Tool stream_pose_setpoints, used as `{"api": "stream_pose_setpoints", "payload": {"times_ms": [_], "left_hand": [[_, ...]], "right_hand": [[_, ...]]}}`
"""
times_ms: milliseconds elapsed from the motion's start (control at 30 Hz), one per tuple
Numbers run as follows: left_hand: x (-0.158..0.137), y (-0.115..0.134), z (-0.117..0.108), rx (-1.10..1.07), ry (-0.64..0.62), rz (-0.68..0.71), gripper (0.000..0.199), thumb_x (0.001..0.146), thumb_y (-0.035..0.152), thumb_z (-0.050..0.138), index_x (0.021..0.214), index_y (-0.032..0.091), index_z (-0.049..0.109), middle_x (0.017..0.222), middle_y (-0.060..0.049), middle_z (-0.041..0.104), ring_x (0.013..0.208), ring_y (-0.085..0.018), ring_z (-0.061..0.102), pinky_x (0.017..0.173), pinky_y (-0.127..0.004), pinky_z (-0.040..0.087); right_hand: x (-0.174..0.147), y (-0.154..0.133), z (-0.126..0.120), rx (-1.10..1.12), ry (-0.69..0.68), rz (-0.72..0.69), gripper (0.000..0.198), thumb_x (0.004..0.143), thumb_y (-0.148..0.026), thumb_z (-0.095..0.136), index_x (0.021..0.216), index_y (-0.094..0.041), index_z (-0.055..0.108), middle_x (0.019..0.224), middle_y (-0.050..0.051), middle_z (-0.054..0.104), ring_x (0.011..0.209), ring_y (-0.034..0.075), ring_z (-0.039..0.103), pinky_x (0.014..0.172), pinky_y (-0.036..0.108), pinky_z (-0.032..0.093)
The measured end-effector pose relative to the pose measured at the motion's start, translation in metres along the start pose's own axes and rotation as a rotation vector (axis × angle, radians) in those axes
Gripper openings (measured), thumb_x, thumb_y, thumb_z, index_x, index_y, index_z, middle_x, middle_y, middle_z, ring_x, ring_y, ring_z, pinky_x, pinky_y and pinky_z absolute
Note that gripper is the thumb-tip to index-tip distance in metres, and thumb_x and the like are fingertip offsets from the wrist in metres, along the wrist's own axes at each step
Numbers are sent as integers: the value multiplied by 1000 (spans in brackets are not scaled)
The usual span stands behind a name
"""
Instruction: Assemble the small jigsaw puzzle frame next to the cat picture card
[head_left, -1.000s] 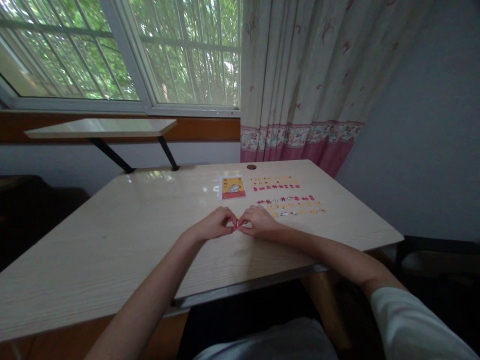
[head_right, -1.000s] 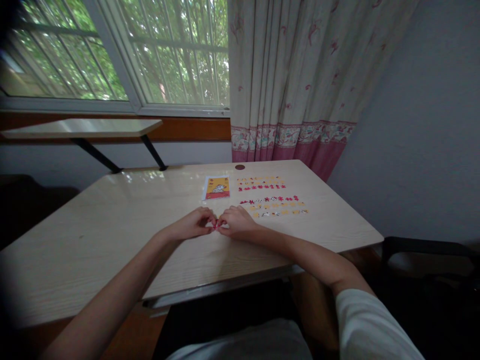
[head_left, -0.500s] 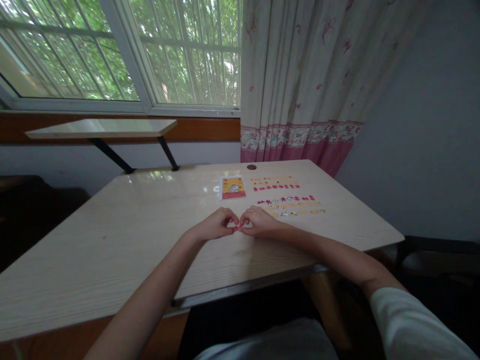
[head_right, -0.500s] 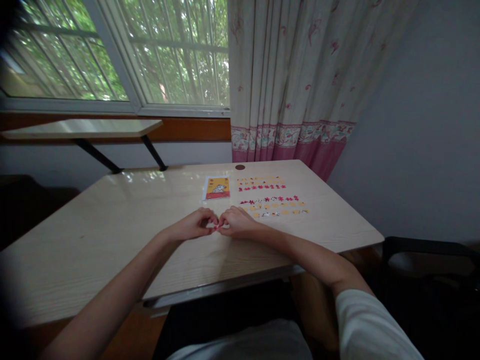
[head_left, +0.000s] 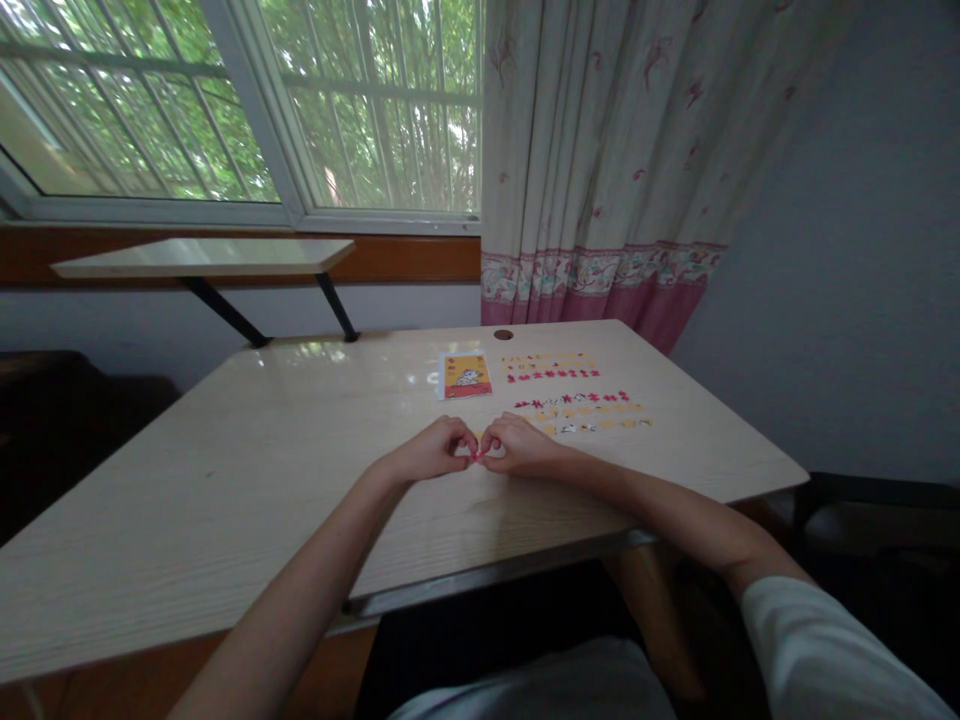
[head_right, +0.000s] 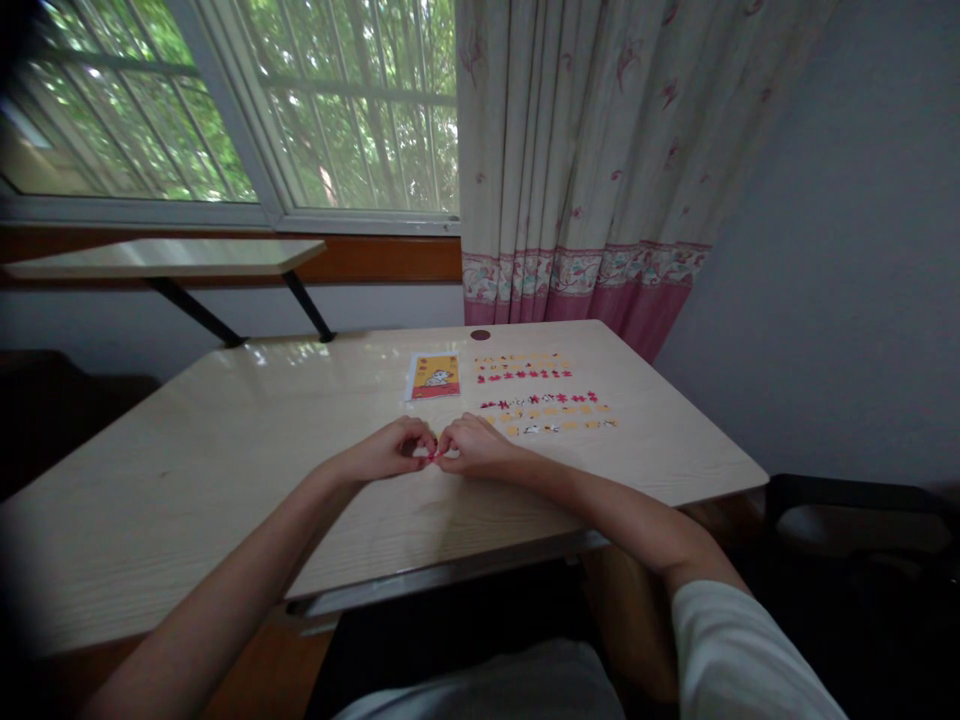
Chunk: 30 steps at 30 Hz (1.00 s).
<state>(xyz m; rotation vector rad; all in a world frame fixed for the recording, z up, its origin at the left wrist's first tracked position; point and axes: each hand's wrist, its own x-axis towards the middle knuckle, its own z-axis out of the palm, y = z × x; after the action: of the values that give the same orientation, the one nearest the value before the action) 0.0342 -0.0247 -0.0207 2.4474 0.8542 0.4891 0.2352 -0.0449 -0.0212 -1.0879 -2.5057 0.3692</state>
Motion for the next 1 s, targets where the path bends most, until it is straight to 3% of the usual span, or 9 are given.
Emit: {"api": "stream_pose_setpoints", "payload": {"times_ms": [267, 467, 633, 833, 1000], "left_hand": [[1, 5, 0, -60, -12, -1, 12, 67, 13, 59, 77, 14, 64, 74, -1, 59, 69, -12, 50, 65, -24, 39], [0, 12, 2, -217, -43, -109, 7, 68, 15, 57, 74, 14, 61, 66, 1, 57, 60, -10, 47, 57, -21, 36], [2, 13, 3, -445, 70, -179, 8, 68, 21, 60, 72, 14, 59, 61, 3, 53, 58, -9, 46, 54, -20, 35], [7, 8, 7, -798, 180, -248, 25, 63, 29, 70, 72, 13, 54, 63, 2, 57, 53, -7, 47, 51, -19, 33], [10, 13, 5, -849, 293, -228, 31, 63, 35, 73, 78, 14, 54, 66, 1, 58, 56, -8, 51, 55, -20, 37]], "right_hand": [[-3, -1, 1, -20, 65, -38, 9, 71, -22, 67, 77, -15, 64, 74, 3, 63, 75, 15, 54, 74, 27, 40], [-5, 4, 3, -32, 113, -112, 5, 72, -19, 66, 74, -17, 62, 72, 2, 63, 74, 16, 54, 74, 28, 40], [-5, 10, -2, -83, 247, -206, 5, 76, -22, 63, 79, -18, 62, 77, 4, 64, 78, 17, 54, 73, 29, 39], [-6, 12, -11, -123, 345, -267, 12, 81, -30, 60, 85, -20, 63, 81, 3, 65, 80, 17, 55, 72, 30, 37], [-8, 15, -23, -134, 437, -307, 14, 82, -32, 60, 85, -19, 63, 79, 3, 66, 78, 16, 56, 72, 30, 36]]}}
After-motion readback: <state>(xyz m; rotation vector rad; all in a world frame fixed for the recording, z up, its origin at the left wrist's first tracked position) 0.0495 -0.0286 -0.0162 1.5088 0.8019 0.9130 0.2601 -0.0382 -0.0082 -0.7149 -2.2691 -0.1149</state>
